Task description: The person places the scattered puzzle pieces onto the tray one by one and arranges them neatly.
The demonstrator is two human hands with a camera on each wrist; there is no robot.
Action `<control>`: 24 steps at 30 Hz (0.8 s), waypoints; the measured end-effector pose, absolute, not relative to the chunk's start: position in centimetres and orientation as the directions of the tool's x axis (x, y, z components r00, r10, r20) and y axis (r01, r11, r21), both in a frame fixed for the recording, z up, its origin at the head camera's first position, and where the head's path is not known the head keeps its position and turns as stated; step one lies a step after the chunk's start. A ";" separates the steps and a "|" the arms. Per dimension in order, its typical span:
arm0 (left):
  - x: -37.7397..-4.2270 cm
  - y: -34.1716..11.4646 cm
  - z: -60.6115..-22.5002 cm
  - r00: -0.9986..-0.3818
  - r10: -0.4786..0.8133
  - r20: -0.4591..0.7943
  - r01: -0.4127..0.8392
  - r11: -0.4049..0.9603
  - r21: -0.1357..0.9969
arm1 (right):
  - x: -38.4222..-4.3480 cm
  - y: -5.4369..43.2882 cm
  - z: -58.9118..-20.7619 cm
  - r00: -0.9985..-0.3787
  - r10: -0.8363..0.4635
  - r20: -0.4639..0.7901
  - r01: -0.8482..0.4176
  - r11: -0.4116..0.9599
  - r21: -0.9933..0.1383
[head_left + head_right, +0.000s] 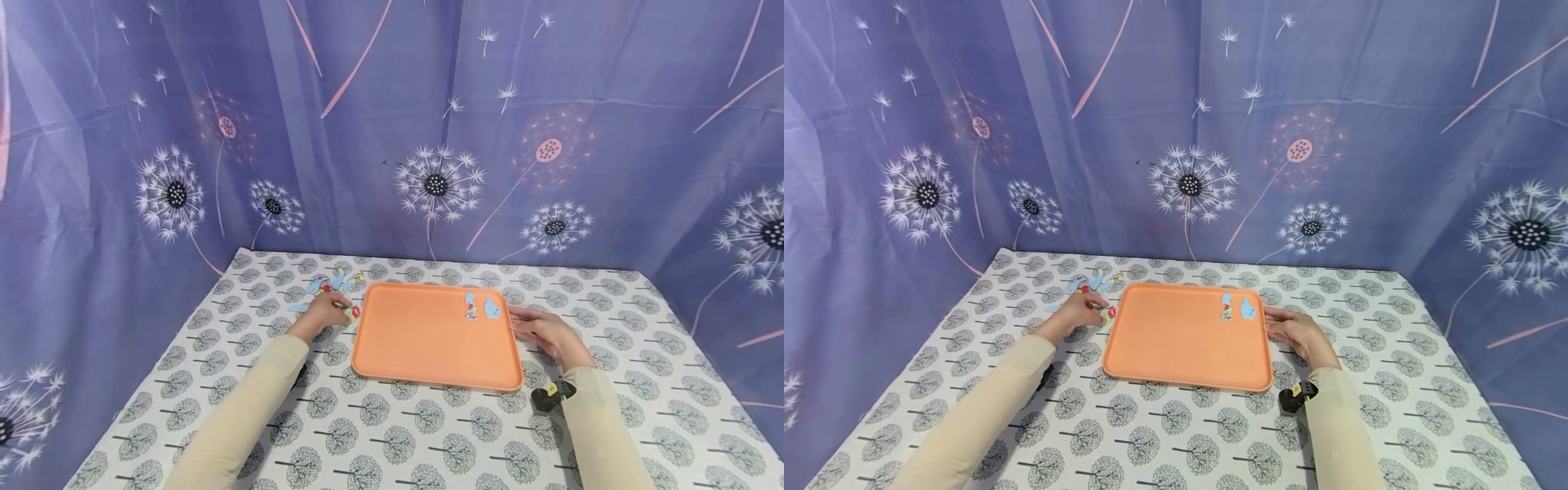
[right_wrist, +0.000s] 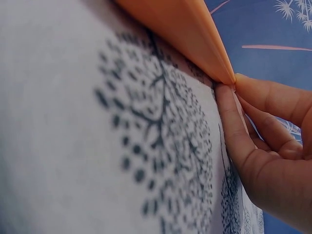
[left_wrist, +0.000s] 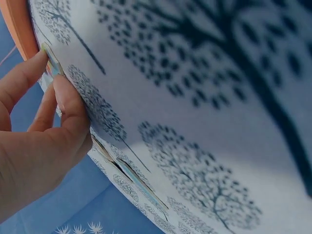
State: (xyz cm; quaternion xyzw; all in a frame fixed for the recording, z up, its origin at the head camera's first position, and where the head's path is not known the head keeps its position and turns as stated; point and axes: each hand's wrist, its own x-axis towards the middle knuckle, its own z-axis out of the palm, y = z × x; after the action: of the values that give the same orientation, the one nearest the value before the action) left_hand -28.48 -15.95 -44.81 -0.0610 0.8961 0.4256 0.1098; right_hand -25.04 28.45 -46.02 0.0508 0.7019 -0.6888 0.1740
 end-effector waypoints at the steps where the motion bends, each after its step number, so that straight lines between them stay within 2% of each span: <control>1: -28.5 -15.8 -44.8 -0.966 -0.008 -0.258 -0.205 0.629 0.750 | -25.0 28.5 -46.0 -0.934 -0.167 -0.315 0.312 0.047 -0.949; 9: -28.8 -15.5 -44.2 -0.959 0.002 -0.284 -0.222 0.616 0.756 | -25.0 28.5 -46.1 -0.935 -0.172 -0.309 0.298 0.089 -0.951; 16: -29.3 -16.7 -44.4 -0.945 0.041 -0.326 -0.276 0.437 0.856 | -25.0 28.6 -46.3 -0.938 -0.166 -0.304 0.298 0.058 -0.953; 24: -29.8 -17.2 -43.5 -0.924 0.039 -0.379 -0.350 0.310 0.884 | -25.1 28.5 -46.2 -0.936 -0.166 -0.311 0.306 0.056 -0.950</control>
State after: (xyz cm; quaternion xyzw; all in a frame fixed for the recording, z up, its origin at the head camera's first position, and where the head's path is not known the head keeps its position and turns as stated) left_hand -29.76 -17.19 -43.50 -0.0980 0.7916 0.5793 0.1678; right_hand -25.13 28.53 -46.21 0.0494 0.7061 -0.6851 0.1721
